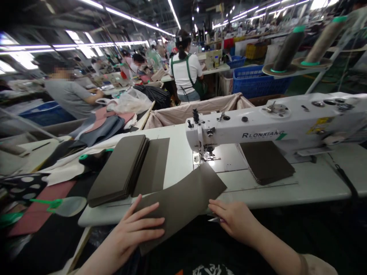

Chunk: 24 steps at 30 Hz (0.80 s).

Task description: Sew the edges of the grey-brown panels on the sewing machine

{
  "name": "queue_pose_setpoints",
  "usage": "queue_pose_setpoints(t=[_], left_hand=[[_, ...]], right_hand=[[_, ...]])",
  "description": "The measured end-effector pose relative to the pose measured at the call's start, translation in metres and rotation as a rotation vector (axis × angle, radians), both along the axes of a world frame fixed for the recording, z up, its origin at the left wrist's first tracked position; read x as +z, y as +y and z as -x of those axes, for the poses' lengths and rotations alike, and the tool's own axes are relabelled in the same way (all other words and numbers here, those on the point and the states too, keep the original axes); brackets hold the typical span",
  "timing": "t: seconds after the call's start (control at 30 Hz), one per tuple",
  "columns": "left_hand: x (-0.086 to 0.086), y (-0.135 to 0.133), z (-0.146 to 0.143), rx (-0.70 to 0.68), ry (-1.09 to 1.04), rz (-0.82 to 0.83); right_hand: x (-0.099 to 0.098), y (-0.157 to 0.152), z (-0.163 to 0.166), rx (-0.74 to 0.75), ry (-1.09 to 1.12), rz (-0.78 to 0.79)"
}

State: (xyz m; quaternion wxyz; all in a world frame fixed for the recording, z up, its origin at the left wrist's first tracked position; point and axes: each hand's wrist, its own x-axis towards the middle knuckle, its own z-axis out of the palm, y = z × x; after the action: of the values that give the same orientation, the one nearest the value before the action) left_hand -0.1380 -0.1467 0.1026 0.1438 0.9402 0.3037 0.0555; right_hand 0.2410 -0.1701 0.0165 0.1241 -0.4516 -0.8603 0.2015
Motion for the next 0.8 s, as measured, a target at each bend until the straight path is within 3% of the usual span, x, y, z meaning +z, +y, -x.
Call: queue_pose_setpoints(t=[0.1, 0.17, 0.27, 0.4, 0.47, 0.57, 0.8], left_hand=[[-0.007, 0.025, -0.006, 0.093, 0.005, -0.069], [-0.012, 0.036, -0.029, 0.19, -0.044, -0.064], [-0.027, 0.036, -0.092, 0.236, -0.177, 0.04], [-0.063, 0.017, -0.184, 0.1, -0.192, 0.082], [-0.083, 0.009, -0.213, 0.055, -0.172, 0.047], [-0.101, 0.007, -0.231, 0.008, -0.218, 0.009], [-0.099, 0.009, -0.227, 0.069, -0.341, 0.139]], right_hand=[[-0.002, -0.026, -0.003, -0.09, 0.078, 0.033], [-0.004, -0.036, -0.008, -0.168, 0.187, 0.049], [-0.009, -0.044, -0.026, -0.446, 0.407, 0.025], [-0.017, -0.054, -0.054, -0.824, 0.418, 0.045], [-0.018, -0.06, -0.062, -0.857, 0.328, 0.091], [-0.017, -0.07, -0.062, -0.807, 0.257, 0.138], [-0.017, -0.075, -0.038, -0.693, 0.21, 0.205]])
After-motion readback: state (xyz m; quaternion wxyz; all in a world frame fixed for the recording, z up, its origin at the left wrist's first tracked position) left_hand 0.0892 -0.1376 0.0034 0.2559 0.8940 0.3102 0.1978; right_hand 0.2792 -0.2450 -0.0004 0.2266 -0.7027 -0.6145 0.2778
